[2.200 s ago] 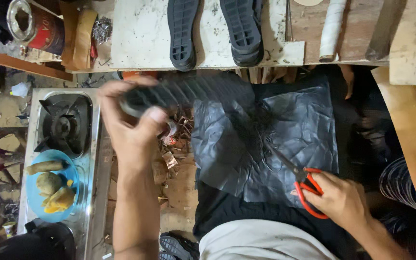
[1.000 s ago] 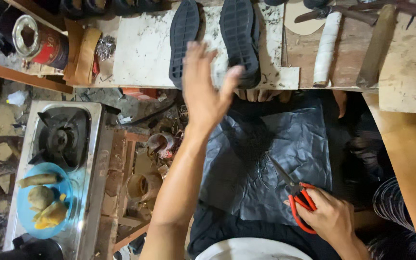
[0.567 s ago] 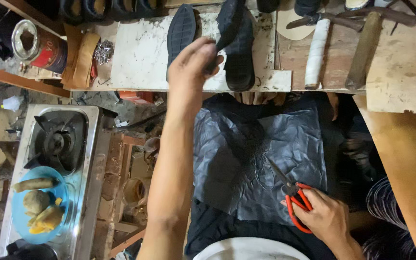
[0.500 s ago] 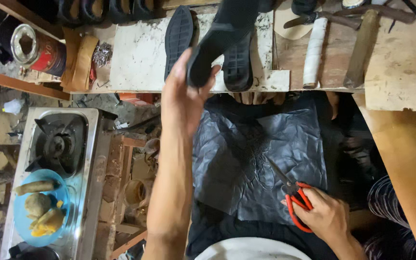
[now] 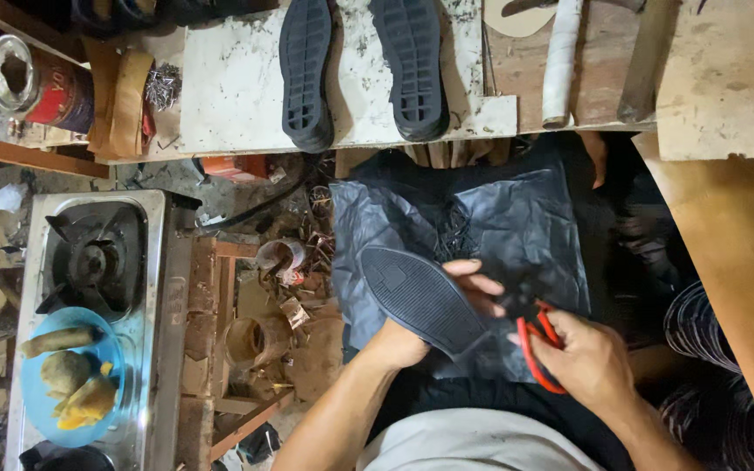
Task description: The person sits at a cluttered workbench and uses red-handled scissors to trim the edges of black rubber shoe soles, rotating each sole to cut around its perimeter. Finished soles are placed on the bench above the work area and another sole is picked up to continue trimming.
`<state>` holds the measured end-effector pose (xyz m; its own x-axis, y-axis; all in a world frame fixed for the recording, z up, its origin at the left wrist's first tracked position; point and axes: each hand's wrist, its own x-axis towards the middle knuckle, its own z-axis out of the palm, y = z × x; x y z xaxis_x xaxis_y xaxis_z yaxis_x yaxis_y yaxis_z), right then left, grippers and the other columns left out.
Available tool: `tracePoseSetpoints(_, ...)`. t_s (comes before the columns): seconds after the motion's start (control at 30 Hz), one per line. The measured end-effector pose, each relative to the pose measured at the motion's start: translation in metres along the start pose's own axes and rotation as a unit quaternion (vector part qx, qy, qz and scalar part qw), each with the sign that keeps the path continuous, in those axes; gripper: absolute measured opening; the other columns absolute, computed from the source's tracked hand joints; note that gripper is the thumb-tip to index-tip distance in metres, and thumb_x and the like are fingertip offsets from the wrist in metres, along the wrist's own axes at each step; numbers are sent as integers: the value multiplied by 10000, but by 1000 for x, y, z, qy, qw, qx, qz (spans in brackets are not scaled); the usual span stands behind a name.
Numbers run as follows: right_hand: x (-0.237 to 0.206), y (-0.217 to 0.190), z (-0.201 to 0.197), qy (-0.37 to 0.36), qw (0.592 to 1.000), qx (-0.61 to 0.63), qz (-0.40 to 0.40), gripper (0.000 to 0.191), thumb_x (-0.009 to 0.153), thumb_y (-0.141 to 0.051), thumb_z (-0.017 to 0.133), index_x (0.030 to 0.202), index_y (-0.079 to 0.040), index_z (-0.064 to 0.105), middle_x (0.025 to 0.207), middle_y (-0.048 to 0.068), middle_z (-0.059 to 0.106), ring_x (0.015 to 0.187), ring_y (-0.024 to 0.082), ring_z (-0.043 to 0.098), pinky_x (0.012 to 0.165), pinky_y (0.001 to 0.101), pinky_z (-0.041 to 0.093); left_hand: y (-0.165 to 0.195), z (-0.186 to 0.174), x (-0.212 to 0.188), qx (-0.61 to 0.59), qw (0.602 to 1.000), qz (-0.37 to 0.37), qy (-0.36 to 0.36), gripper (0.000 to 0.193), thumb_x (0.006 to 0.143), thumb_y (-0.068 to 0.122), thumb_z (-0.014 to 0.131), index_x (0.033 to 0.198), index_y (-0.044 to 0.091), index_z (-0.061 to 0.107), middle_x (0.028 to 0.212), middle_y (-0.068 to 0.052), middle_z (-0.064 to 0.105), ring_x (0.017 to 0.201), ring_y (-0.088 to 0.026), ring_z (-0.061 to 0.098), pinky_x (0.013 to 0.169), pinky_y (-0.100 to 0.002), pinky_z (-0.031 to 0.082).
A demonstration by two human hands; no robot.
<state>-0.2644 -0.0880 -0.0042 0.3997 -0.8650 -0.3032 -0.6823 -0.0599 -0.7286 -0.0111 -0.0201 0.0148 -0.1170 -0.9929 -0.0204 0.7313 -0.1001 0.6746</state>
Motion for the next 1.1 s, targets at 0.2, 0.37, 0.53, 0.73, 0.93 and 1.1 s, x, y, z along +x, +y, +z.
tracePoseSetpoints(0.2,-8,-1,12,-135,937,322,-14,519,740,-100,830,1233,-58,674,791,20,604,589,93,570,488,273,479,-12,-5,-12,-96,992,-36,74,450,1053,202,585,1470,55,504,1271,-143,630,1057,-285,701,845,-414,596)
tracePoseSetpoints(0.37,-13,-20,19,-181,937,286,83,543,695,-102,878,1183,-15,658,720,71,603,588,140,598,539,284,490,-13,-4,-13,112,979,-31,169,426,1028,43,616,1447,-9,567,1199,-166,653,1031,-230,667,871,-349,568)
tracePoseSetpoints(0.53,-7,-33,15,-76,960,268,26,513,707,-97,861,1166,1,654,860,65,691,676,122,635,592,280,530,20,-16,-45,27,998,-27,-53,504,948,41,678,1432,27,539,1322,-87,648,1184,-198,651,1043,-343,541)
tracePoseSetpoints(0.73,-5,-39,17,-62,982,180,-23,511,695,-145,891,1140,-15,676,857,25,732,687,77,645,617,253,548,7,-17,-30,96,980,10,174,388,943,11,691,1306,28,554,1108,-111,702,908,-190,698,803,-339,606)
tracePoseSetpoints(0.93,-10,-47,-2,-106,994,34,23,480,670,-284,926,1032,-50,714,734,43,728,624,131,671,604,294,558,18,-44,-24,76,965,84,235,360,930,7,701,1267,10,574,1000,-92,728,828,-181,693,731,-332,585)
tracePoseSetpoints(1.1,-25,-62,-18,-104,989,-7,-109,528,604,-275,913,1029,-55,691,678,65,669,534,207,643,521,333,524,19,-50,-31,90,966,96,224,303,958,-11,702,1242,-19,596,1036,-90,723,873,-182,685,781,-346,582)
